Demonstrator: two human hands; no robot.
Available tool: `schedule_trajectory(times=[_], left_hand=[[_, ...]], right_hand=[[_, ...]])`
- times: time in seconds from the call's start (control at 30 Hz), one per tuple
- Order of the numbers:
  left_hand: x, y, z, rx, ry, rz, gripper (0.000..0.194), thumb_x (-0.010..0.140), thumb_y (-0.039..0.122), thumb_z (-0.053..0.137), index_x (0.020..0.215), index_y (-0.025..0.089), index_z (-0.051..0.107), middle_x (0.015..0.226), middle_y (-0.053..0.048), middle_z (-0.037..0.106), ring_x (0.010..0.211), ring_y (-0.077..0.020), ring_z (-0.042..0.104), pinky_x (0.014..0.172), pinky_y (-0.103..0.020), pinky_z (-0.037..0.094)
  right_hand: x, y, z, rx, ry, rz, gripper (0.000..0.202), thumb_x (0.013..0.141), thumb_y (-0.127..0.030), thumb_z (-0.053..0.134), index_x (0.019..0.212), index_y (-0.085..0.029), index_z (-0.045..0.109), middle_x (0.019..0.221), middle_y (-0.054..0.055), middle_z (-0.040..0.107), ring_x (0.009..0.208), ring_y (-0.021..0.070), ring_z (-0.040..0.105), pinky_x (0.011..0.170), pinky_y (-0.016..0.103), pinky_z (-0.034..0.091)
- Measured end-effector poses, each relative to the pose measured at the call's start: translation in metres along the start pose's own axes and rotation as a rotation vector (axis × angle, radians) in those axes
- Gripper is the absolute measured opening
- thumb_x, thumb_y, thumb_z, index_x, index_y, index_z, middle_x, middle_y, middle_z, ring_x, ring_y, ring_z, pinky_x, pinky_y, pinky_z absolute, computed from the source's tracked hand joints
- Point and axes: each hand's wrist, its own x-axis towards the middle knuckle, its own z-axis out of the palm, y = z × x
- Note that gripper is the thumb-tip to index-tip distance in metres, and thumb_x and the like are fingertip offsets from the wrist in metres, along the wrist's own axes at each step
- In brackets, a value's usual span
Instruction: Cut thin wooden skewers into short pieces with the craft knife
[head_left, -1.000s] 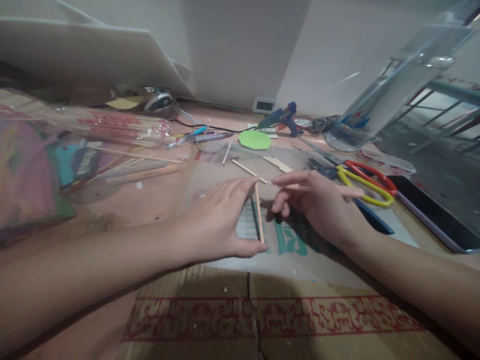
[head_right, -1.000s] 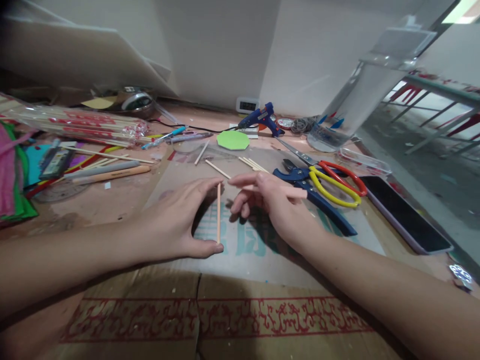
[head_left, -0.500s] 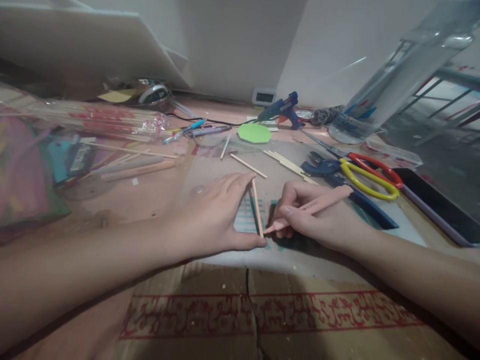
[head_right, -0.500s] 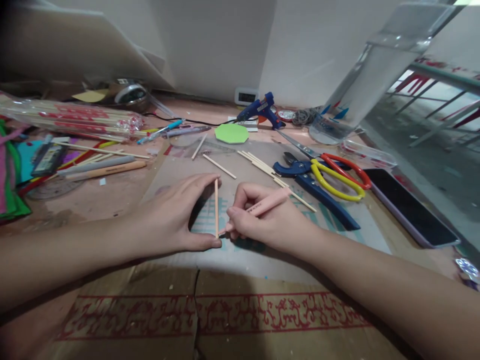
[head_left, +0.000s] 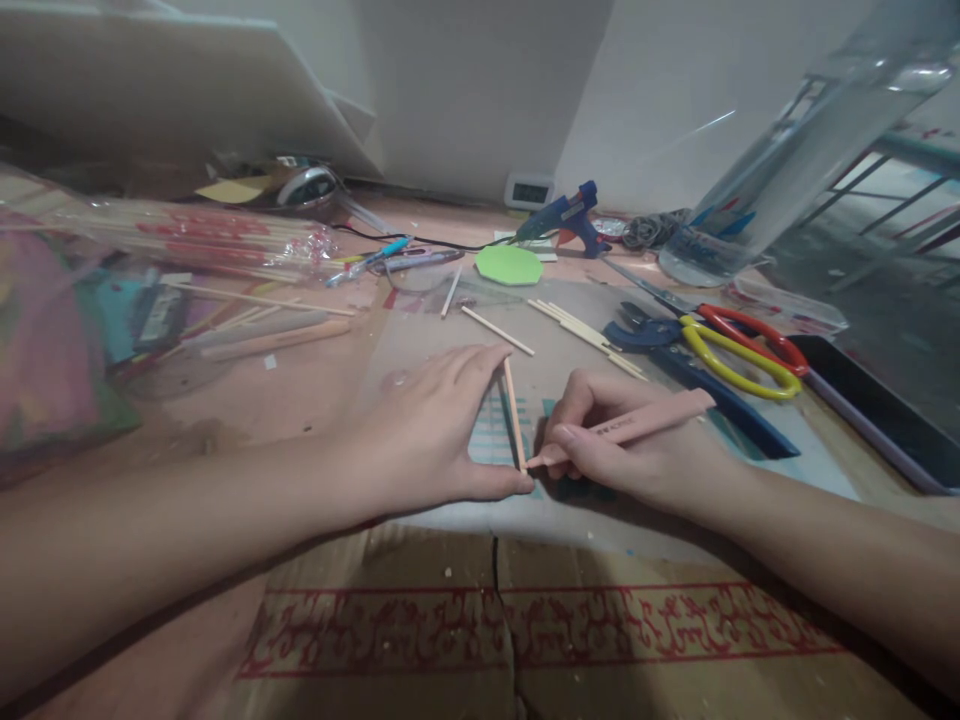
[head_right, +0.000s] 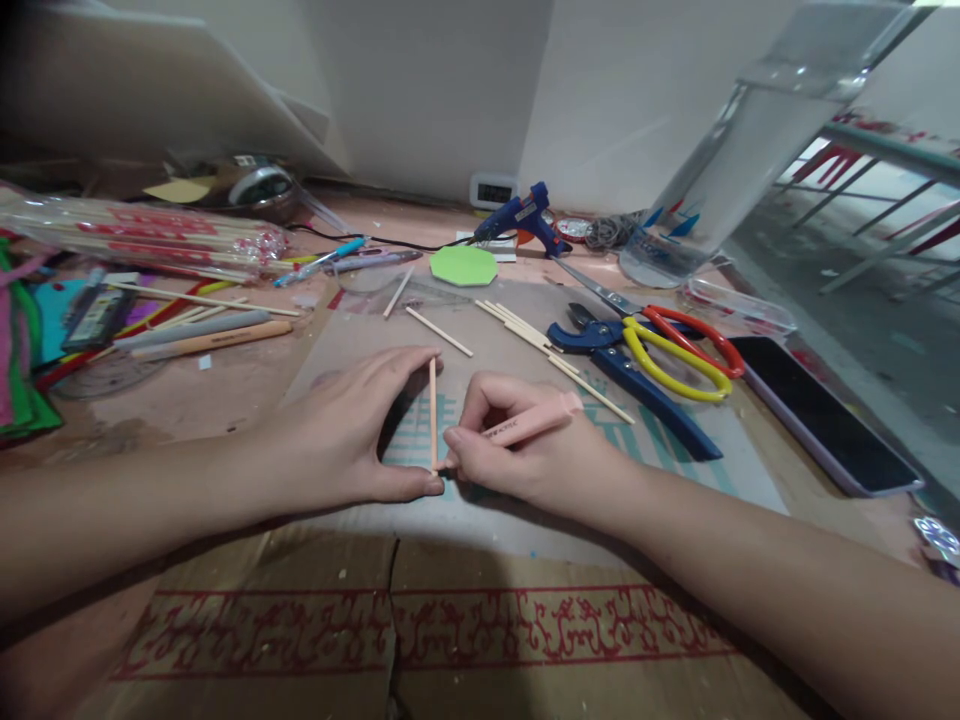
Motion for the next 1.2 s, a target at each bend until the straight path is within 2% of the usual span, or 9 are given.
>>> schedule_trajectory(times=[0.23, 0.37, 1.2], left_hand=[[0.0008, 0.0008, -0.0003, 0.010, -0.001, 0.003, 0.102, 0.072, 0.063, 0.077, 0.151, 0.016, 0.033, 0.151, -0.019, 0.049, 0.138, -0.0405, 0.048, 0.107, -0.063, 0.046], [0.0017, 0.0009, 0.0005, 0.007, -0.005, -0.013, 0.103, 0.071, 0.064, 0.077, 0.151, 0.018, 0.033, 0.152, -0.018, 0.049, 0.139, -0.0409, 0.048, 0.106, -0.063, 0.046], [0.0003, 0.0003, -0.0003, 0.001, 0.005, -0.005, 0.104, 0.070, 0.063, 0.079, 0.151, 0.017, 0.035, 0.149, -0.019, 0.051, 0.137, -0.0406, 0.050, 0.106, -0.061, 0.046]], right_hand=[[-0.0011, 0.0015, 0.0019, -0.049, 0.014, -0.046, 0.021, 0.090, -0.028, 0.066, 0.073, -0.021, 0.058, 0.071, 0.004, 0.075, 0.060, 0.0138, 0.068, 0.049, 0.020, 0.048], [-0.0021, 0.0018, 0.0019, -0.054, -0.021, -0.045, 0.020, 0.090, -0.027, 0.066, 0.073, -0.020, 0.057, 0.069, 0.004, 0.073, 0.060, 0.0146, 0.068, 0.049, 0.021, 0.048], [-0.0012, 0.0023, 0.0005, -0.111, 0.015, -0.051, 0.022, 0.090, -0.028, 0.064, 0.071, -0.019, 0.059, 0.066, 0.005, 0.073, 0.057, 0.0151, 0.066, 0.047, 0.022, 0.045]])
